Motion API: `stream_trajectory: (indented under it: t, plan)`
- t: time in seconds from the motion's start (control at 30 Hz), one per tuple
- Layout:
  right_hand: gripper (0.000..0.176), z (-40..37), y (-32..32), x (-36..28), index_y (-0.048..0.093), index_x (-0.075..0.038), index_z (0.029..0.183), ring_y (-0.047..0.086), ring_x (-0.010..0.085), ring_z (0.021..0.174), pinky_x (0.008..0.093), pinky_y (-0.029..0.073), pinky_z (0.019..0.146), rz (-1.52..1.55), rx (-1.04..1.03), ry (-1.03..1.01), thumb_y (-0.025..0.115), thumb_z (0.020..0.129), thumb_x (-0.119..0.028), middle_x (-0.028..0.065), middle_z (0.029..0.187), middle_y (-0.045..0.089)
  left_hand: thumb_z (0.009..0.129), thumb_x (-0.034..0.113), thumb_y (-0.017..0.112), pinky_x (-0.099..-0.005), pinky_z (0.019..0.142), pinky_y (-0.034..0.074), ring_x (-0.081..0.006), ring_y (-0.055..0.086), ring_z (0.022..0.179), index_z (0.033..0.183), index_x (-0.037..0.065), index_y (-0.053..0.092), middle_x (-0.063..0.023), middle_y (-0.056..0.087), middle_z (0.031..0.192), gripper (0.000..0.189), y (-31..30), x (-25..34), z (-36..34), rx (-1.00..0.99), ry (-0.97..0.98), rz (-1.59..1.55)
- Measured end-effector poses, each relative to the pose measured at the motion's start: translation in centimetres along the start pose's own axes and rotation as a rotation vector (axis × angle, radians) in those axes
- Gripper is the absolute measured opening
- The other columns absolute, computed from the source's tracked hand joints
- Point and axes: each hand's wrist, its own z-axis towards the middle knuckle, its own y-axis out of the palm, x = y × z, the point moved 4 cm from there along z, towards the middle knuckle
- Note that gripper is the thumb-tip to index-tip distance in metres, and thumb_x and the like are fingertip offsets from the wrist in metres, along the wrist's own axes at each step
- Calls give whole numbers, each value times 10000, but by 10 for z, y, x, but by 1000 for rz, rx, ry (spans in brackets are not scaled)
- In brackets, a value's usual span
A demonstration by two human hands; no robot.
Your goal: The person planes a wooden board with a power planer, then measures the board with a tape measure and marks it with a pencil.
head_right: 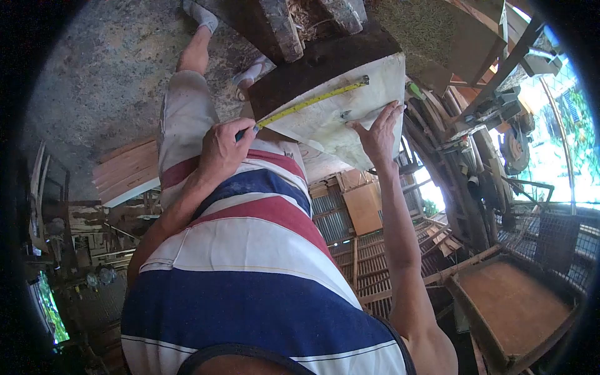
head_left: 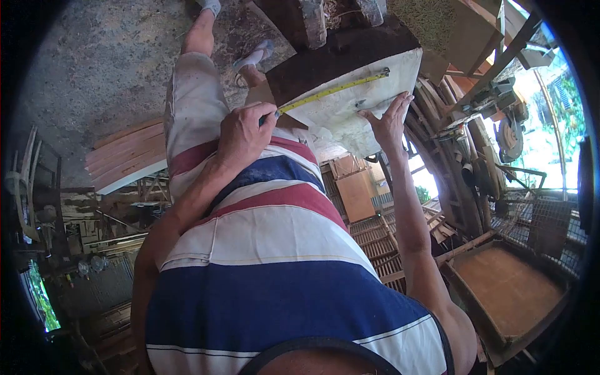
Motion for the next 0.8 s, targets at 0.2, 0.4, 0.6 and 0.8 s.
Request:
stream_trajectory:
  t: [0.2, 0.4, 0.6, 0.8]
  plan:
    - [1352, 1, 0, 1, -76, 155, 1570, 10, 551, 1552, 496, 248, 1260, 13, -6, -2, 854, 819, -477, 473, 1610, -22, 957, 143, 646, -452, 767, 545, -405, 710, 898, 1032, 8, 708, -199, 725, 945, 167, 3, -5, 0, 19, 26, -14]
    - [1366, 2, 1, 3, -90, 161, 1563, 3, 563, 1546, 507, 235, 1262, 60, -23, -1, 858, 815, -477, 481, 1603, -37, 956, 134, 642, -445, 782, 546, -402, 710, 907, 1036, 1, 706, -200, 727, 958, 167, 2, -2, 0, 6, -2, 7]
    - [1351, 1, -3, -2, -87, 179, 1553, 15, 580, 1539, 535, 192, 1268, 38, -5, -32, 854, 824, -460, 500, 1589, -21, 956, 133, 640, -443, 775, 541, -408, 703, 896, 1031, -2, 700, -202, 719, 943, 165, 3, -3, 1, -11, 0, 2]
    - [1358, 3, 0, 1, -73, 183, 1554, 36, 598, 1530, 546, 159, 1271, 30, 32, -52, 876, 806, -437, 512, 1581, -21, 950, 118, 632, -486, 754, 539, -418, 690, 872, 961, 11, 687, -195, 709, 917, 122, 2, 2, 2, -6, 16, 5]
